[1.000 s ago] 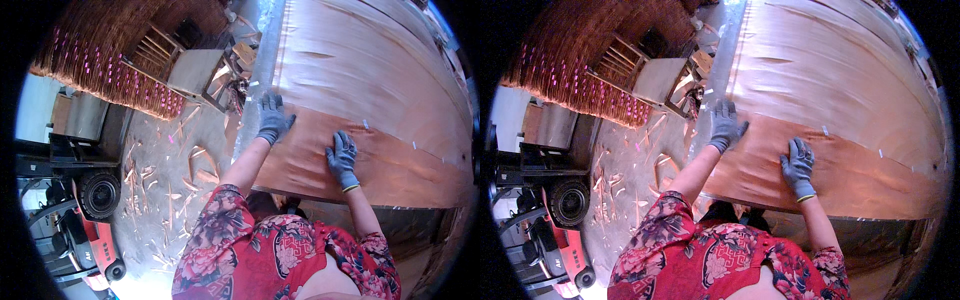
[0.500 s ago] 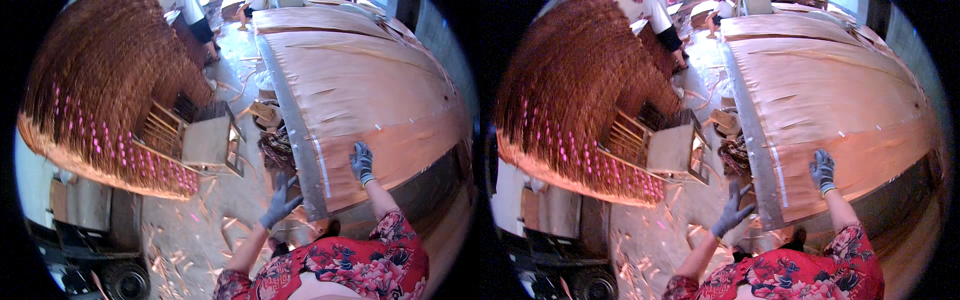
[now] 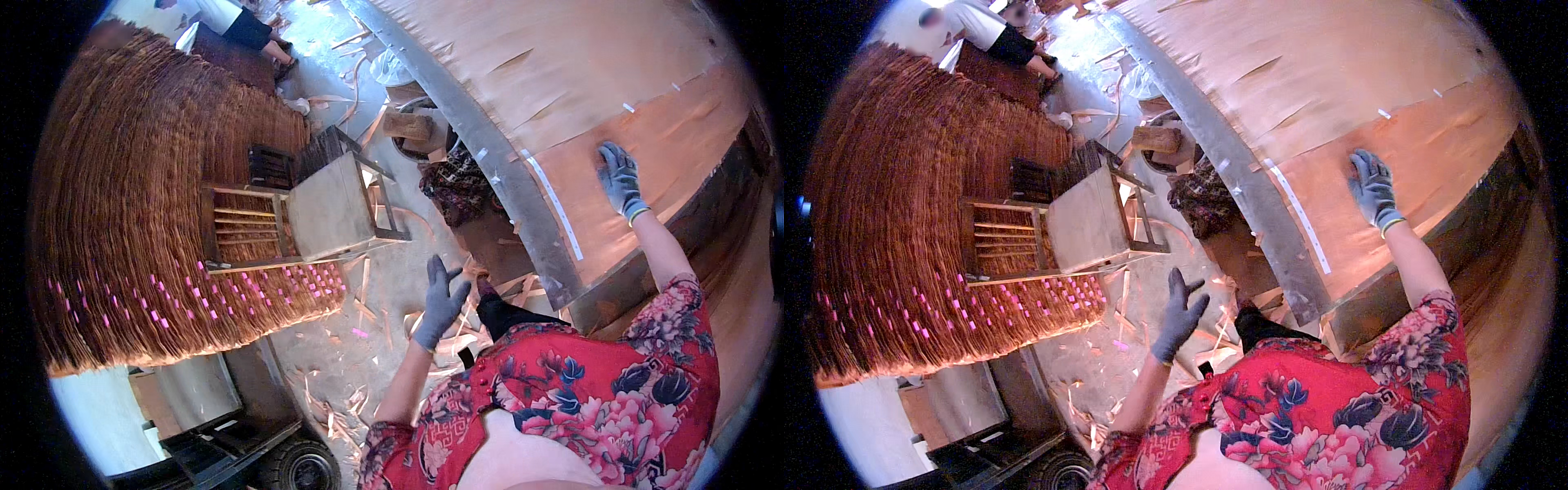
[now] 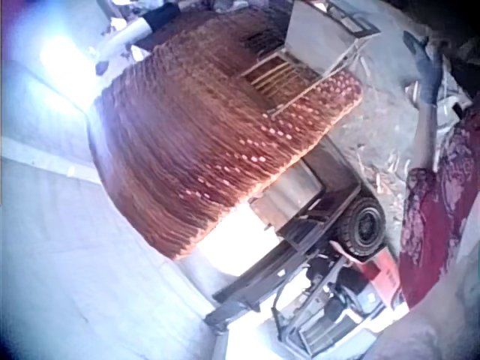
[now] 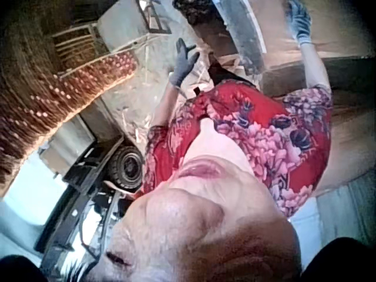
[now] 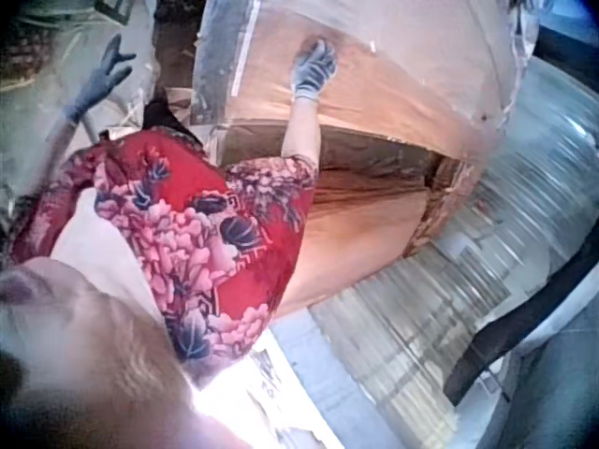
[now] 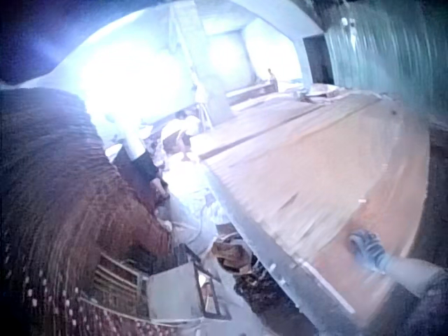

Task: The person applies thin wood veneer sheets to a large curved surface in a workshop. They smooth the veneer with their gloved hands, trim the edges with a utility knife, and secure the sheets using small white clips. The person also uses a long metal ruler to measure and align the veneer strips.

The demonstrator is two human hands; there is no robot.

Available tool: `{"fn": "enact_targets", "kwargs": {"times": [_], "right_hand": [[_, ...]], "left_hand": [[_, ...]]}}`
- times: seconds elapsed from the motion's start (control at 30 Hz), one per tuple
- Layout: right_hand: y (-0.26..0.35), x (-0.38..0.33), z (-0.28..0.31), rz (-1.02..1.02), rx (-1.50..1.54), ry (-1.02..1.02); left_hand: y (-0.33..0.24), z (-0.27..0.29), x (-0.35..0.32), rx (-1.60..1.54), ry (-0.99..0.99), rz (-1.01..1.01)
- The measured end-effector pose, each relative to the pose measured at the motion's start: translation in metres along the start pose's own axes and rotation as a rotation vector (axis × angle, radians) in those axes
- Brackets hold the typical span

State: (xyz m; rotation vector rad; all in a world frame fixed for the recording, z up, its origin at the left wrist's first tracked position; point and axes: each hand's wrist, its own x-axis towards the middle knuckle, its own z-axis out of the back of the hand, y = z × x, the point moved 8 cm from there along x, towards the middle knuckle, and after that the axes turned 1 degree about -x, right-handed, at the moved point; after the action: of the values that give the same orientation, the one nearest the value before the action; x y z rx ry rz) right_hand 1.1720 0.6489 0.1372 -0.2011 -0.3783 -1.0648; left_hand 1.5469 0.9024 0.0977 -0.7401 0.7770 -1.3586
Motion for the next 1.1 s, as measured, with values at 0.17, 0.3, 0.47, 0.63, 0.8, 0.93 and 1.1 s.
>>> {"fn": "enact_targets", "kwargs": {"times": [0.17,0.3,0.47,0.63,0.8,0.93,1.1], "right_hand": [[0.003,0.005,0.004,-0.014,-0.028,-0.004],[0.003,0.024,0.011,-0.129,-0.005,0.099],[0.041,0.085,0.013,-0.262,0.171,0.067],[0.122,0.180,-0.027,-0.223,0.253,-0.041],[0.165,0.249,-0.079,-0.383,-0.107,0.066],[0.173,0.258,-0.095,-0.410,-0.181,0.128],[0.166,0.253,-0.099,-0.422,-0.203,0.142]], "left_hand": [[0.019,0.032,0.076,-0.023,-0.020,0.025],[0.031,0.059,0.126,-0.040,-0.042,0.087],[0.089,0.094,0.178,-0.106,-0.058,0.324],[0.175,0.152,0.289,-0.252,-0.189,0.261],[0.267,0.192,0.436,-0.444,-0.240,0.241],[0.285,0.197,0.512,-0.031,-0.258,0.187],[0.291,0.159,0.579,0.140,-0.044,0.216]]}}
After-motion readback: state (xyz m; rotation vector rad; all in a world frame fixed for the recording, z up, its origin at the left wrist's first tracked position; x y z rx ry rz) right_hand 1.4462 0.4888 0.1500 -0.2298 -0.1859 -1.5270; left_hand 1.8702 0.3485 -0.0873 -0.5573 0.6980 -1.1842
